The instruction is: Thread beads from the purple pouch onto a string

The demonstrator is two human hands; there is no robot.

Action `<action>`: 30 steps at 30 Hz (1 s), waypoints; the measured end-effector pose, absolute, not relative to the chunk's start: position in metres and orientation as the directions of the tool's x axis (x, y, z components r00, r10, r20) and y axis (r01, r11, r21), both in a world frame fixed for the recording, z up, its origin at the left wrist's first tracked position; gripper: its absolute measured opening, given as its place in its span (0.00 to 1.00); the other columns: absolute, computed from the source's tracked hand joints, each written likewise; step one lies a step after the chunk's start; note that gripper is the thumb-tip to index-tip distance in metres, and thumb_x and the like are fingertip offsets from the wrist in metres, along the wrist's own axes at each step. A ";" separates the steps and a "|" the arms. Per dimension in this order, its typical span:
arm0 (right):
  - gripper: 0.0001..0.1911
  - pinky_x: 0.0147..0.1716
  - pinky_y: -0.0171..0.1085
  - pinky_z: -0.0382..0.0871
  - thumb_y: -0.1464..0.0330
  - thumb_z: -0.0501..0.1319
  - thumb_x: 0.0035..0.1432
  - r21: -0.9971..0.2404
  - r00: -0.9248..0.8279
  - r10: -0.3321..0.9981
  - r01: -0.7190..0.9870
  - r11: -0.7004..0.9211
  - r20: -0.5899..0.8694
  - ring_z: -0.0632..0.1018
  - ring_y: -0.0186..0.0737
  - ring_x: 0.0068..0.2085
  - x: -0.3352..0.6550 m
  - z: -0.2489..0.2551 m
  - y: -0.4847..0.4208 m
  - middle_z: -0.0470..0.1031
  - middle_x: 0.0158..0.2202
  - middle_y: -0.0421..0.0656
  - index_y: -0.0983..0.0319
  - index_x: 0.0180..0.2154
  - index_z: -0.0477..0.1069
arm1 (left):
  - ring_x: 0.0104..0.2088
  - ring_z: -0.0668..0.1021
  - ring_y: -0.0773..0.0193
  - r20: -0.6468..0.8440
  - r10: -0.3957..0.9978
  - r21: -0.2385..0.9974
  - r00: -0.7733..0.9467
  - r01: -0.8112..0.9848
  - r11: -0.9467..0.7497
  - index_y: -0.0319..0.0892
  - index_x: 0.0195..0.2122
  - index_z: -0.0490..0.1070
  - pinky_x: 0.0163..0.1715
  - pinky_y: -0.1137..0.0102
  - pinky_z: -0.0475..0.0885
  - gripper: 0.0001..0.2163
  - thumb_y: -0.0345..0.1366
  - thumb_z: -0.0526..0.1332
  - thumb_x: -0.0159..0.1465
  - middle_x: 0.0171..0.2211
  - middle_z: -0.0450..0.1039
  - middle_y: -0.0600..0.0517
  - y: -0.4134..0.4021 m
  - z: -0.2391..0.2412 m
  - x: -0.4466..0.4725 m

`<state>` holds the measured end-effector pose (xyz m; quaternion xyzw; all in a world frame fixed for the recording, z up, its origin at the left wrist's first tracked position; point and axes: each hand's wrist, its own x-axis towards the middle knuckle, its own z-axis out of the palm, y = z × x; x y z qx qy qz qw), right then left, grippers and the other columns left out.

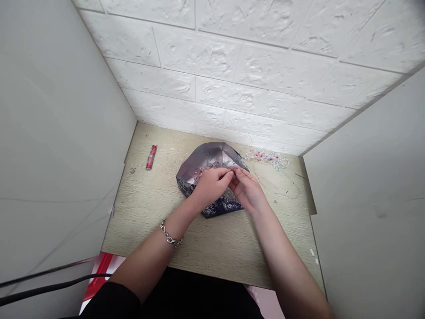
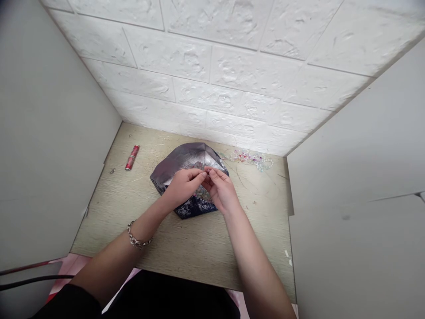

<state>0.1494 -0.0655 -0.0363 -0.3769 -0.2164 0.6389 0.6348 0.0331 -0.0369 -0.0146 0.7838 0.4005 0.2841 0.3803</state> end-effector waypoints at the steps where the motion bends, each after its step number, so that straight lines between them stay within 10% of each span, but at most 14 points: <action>1: 0.04 0.33 0.31 0.68 0.69 0.61 0.45 -0.757 0.090 0.974 -0.645 -0.102 -0.208 0.73 0.29 0.29 0.149 -0.036 -0.065 0.73 0.25 0.37 0.61 0.27 0.71 | 0.22 0.65 0.71 0.142 0.845 0.824 0.516 0.412 -0.390 0.38 0.21 0.66 0.23 0.74 0.56 0.15 0.39 0.47 0.58 0.18 0.63 0.55 -0.037 -0.015 0.033; 15: 0.07 0.39 0.36 0.67 0.66 0.63 0.42 -0.846 0.114 0.984 -0.530 -0.057 -0.138 0.74 0.32 0.32 0.149 -0.039 -0.065 0.75 0.28 0.39 0.61 0.28 0.72 | 0.21 0.62 0.71 0.099 0.878 0.890 0.467 0.354 -0.289 0.37 0.19 0.65 0.22 0.74 0.56 0.15 0.41 0.48 0.57 0.17 0.60 0.55 -0.035 -0.017 0.035; 30: 0.10 0.30 0.35 0.65 0.65 0.56 0.49 -0.955 0.301 0.927 0.255 0.149 0.225 0.70 0.33 0.28 0.154 -0.031 -0.070 0.69 0.24 0.40 0.63 0.26 0.71 | 0.19 0.57 0.74 0.041 0.864 0.935 0.502 0.284 -0.210 0.38 0.14 0.55 0.19 0.75 0.53 0.17 0.41 0.48 0.56 0.15 0.51 0.58 -0.038 -0.012 0.037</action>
